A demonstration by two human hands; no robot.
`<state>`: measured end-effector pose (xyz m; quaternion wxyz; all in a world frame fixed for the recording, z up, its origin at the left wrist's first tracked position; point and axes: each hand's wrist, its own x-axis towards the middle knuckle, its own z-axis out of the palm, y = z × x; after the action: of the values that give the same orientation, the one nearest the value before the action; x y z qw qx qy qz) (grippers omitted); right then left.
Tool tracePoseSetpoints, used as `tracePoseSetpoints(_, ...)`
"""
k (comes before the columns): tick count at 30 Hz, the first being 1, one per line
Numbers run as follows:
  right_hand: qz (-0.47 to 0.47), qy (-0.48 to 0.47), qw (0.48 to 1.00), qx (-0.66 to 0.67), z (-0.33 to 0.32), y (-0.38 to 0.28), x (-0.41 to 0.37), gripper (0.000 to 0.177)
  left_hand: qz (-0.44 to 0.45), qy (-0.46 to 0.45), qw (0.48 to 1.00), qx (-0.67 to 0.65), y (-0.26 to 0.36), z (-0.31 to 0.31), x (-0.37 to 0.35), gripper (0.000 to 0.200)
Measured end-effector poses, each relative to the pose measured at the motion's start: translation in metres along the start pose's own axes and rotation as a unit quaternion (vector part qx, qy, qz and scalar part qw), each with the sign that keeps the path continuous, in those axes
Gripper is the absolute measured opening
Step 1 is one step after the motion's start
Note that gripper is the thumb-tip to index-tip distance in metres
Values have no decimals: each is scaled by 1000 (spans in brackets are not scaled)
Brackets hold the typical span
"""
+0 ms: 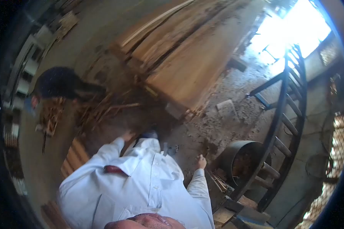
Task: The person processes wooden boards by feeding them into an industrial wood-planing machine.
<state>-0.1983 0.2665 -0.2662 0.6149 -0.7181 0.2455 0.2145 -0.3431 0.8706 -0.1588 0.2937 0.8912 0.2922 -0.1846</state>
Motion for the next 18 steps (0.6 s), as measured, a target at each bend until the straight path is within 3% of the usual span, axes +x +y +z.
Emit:
tracePoseSetpoints(1,-28,10,997,-65,-8,25,16,35,165,-59,981,90,-3,-19,-6,63)
tracePoseSetpoints(2,11,10,1000,-15,3,-4,-1,35,-36,-24,997,-64,49,-54,-41,62)
tracePoseSetpoints(3,50,14,998,36,15,-35,-19,36,-72,-4,996,-43,41,-51,-33,59)
tracePoseSetpoints(4,89,23,992,86,27,-66,-39,36,-106,4,983,-147,42,-54,-31,55)
tracePoseSetpoints(5,37,29,997,60,36,-93,-46,36,-142,12,958,-250,45,-59,-26,51)
tracePoseSetpoints(7,-63,40,997,4,55,-145,-54,36,-118,77,952,-270,47,-68,0,48)
tracePoseSetpoints(9,-68,26,996,58,76,-192,-45,36,-84,135,950,-267,58,-90,20,46)
tracePoseSetpoints(14,-143,-26,982,124,126,-304,-19,40,95,260,938,-211,182,-197,66,39)
tracePoseSetpoints(18,-206,-2,975,88,165,-391,-25,50,178,289,915,-217,252,-250,91,38)
